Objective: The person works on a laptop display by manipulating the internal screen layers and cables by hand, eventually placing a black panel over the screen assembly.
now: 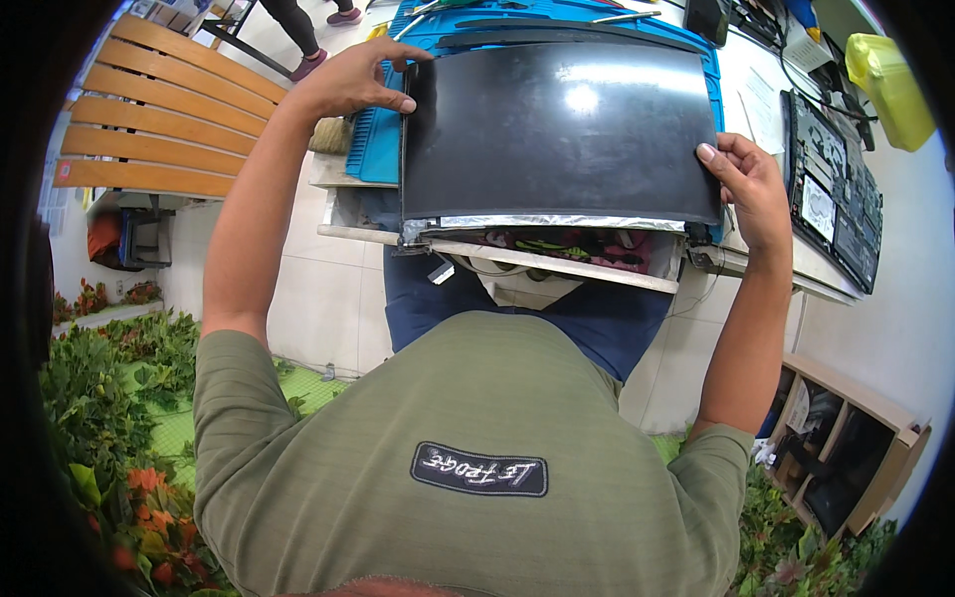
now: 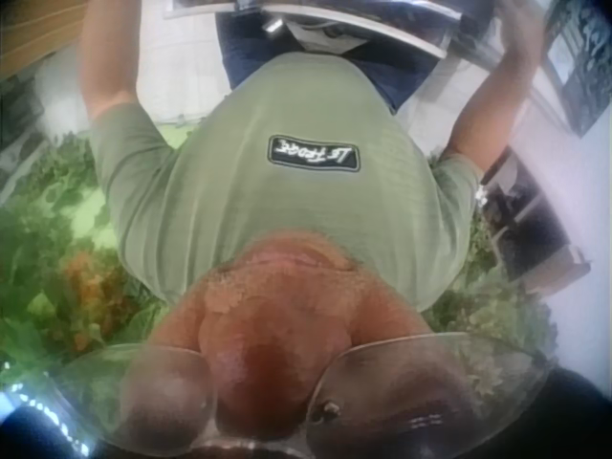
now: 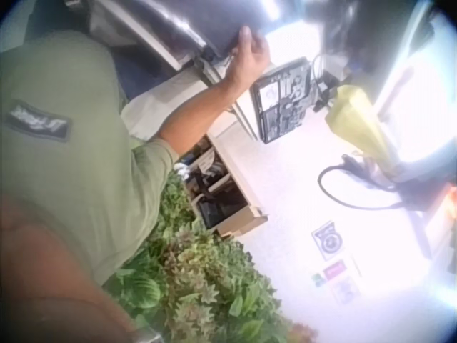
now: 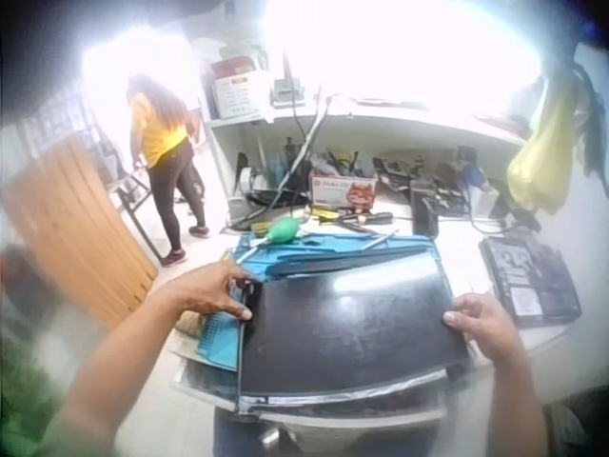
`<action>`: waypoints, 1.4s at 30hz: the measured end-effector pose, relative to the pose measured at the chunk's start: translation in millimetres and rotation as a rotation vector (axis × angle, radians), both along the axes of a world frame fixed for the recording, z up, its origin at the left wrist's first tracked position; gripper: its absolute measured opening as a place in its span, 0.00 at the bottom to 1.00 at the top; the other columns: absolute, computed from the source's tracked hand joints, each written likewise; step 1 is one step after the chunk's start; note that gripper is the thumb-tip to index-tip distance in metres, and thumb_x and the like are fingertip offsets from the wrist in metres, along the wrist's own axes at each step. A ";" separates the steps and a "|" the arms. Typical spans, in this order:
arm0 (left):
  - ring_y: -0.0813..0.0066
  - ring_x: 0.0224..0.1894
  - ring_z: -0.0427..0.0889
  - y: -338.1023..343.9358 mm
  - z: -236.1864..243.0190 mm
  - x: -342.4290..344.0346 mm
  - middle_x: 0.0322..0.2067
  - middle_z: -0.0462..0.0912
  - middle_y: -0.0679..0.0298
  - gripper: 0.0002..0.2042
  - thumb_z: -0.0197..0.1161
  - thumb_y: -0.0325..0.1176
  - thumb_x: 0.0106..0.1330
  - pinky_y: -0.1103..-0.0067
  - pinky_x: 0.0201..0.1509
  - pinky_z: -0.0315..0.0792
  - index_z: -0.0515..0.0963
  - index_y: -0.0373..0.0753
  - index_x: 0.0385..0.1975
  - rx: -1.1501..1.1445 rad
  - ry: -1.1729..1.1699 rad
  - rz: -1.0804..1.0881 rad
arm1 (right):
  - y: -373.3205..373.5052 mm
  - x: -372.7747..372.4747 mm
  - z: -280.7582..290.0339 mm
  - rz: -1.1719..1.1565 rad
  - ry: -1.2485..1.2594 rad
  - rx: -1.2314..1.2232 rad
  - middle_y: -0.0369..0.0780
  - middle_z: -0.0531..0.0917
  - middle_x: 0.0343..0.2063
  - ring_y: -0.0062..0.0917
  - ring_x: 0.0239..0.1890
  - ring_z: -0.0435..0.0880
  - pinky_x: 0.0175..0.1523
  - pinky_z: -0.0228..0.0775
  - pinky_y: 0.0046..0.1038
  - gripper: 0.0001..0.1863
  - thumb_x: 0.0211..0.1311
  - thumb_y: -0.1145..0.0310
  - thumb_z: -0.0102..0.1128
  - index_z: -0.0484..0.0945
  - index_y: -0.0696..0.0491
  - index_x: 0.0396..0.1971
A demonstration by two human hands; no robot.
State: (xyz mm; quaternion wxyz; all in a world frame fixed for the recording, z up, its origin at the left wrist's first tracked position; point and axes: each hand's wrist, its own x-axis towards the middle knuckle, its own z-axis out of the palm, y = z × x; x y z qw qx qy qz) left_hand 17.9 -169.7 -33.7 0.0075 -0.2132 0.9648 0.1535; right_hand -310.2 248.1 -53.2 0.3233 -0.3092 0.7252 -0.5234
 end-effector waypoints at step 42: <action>0.82 0.29 0.85 47.8 13.7 51.5 0.36 0.87 0.66 0.23 0.76 0.30 0.71 0.80 0.33 0.81 0.84 0.34 0.64 0.609 0.234 0.371 | -13.4 -0.4 -6.8 -0.046 0.197 0.119 0.35 0.87 0.32 0.11 0.20 0.79 0.21 0.67 0.18 0.26 0.67 0.67 0.81 0.86 0.66 0.59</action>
